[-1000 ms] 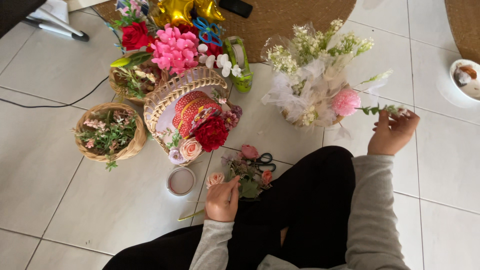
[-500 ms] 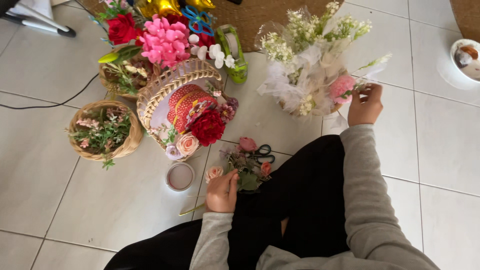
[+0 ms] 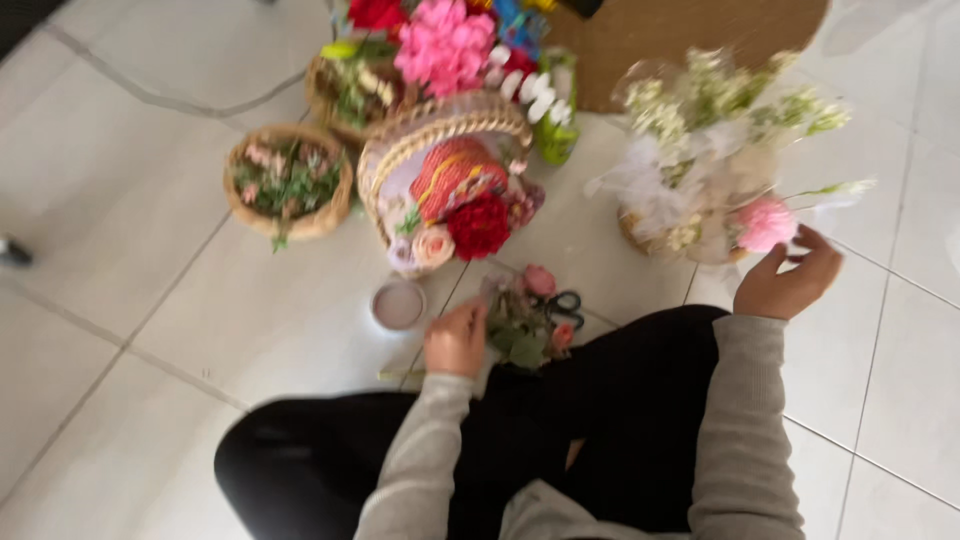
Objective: The person assembles a floral arrangement by hand, gathering multiple artificial flowers and leafy stems and placing them into a small woven basket.
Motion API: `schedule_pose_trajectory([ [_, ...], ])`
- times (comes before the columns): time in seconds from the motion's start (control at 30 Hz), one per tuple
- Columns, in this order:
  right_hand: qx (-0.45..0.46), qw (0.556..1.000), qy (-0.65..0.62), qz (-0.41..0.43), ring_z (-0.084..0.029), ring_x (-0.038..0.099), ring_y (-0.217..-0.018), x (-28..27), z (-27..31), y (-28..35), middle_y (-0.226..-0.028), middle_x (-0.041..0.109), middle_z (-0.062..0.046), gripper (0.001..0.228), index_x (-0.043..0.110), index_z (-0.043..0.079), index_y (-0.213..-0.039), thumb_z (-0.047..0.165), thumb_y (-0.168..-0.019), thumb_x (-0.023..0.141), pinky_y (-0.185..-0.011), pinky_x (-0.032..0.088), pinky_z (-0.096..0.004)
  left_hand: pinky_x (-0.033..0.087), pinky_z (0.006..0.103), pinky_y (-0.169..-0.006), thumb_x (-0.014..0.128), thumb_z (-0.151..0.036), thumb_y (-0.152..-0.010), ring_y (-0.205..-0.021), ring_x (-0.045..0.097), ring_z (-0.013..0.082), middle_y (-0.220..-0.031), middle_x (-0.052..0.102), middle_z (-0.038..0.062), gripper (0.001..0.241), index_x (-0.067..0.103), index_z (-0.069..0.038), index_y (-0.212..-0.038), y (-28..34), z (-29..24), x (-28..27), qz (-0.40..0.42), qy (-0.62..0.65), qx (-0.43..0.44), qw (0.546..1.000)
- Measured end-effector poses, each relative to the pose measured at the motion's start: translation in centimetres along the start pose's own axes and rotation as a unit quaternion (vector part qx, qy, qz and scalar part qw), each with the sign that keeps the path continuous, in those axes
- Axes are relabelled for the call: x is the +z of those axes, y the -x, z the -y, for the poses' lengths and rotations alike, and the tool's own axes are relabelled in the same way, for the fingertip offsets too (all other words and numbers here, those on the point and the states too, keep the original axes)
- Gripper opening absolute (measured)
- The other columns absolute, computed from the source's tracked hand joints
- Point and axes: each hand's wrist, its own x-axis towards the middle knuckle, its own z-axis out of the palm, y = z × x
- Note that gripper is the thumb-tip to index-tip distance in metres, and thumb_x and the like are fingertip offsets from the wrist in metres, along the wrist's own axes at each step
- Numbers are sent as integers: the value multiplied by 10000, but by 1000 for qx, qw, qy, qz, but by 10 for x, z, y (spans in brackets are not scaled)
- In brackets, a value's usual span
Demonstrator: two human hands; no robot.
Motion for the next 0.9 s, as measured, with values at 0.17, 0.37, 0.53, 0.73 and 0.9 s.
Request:
schedule_pose_trajectory([
  [0.17, -246, 932, -268, -1, -326, 563, -675, 5, 156, 4, -856, 599, -161, 514, 570, 61, -1161, -239, -743, 574, -657, 449, -436, 507, 385, -623, 621, -103, -849, -678, 671, 268, -737, 699, 97, 122, 688, -64, -943, -5, 1, -16, -46, 64, -115, 990],
  [0.37, 10, 886, -182, 426, -450, 557, -927, 60, 154, 114, -1007, 523, -235, 408, 558, 10, -1142, 124, -787, 723, -815, 468, -497, 562, 285, -597, 632, -158, -856, -719, 679, 177, -844, 708, 60, 170, 690, -121, -1011, 12, 12, 2, 58, -3, -179, 982],
  [0.53, 168, 747, -124, 631, -451, 349, -1292, 68, 162, 123, -1366, 345, -302, 808, 300, 73, -1419, 374, -788, 706, -1095, 283, -504, 487, 413, -917, 617, -262, -853, -1171, 492, 288, -1286, 455, 99, 519, 414, -137, -1314, 23, 18, 27, 294, -150, -202, 922],
  [0.73, 164, 773, -154, 593, -374, 558, -1070, 77, 151, 132, -1106, 548, -184, 489, 505, 93, -1164, 250, -759, 730, -910, 479, -430, 482, 433, -878, 593, -146, -883, -1218, 414, 346, -1417, 278, 173, 593, 268, -216, -1374, 29, 13, 36, 428, -274, -167, 845],
  [0.9, 127, 860, -291, 401, -373, 587, -961, 29, 151, 97, -1032, 541, -161, 469, 552, 62, -1068, 106, -681, 813, -793, 521, -430, 502, 357, -672, 518, -166, -907, -890, 575, 223, -1045, 495, 74, 181, 411, -192, -1050, 38, 34, 47, 378, -322, -144, 856],
])
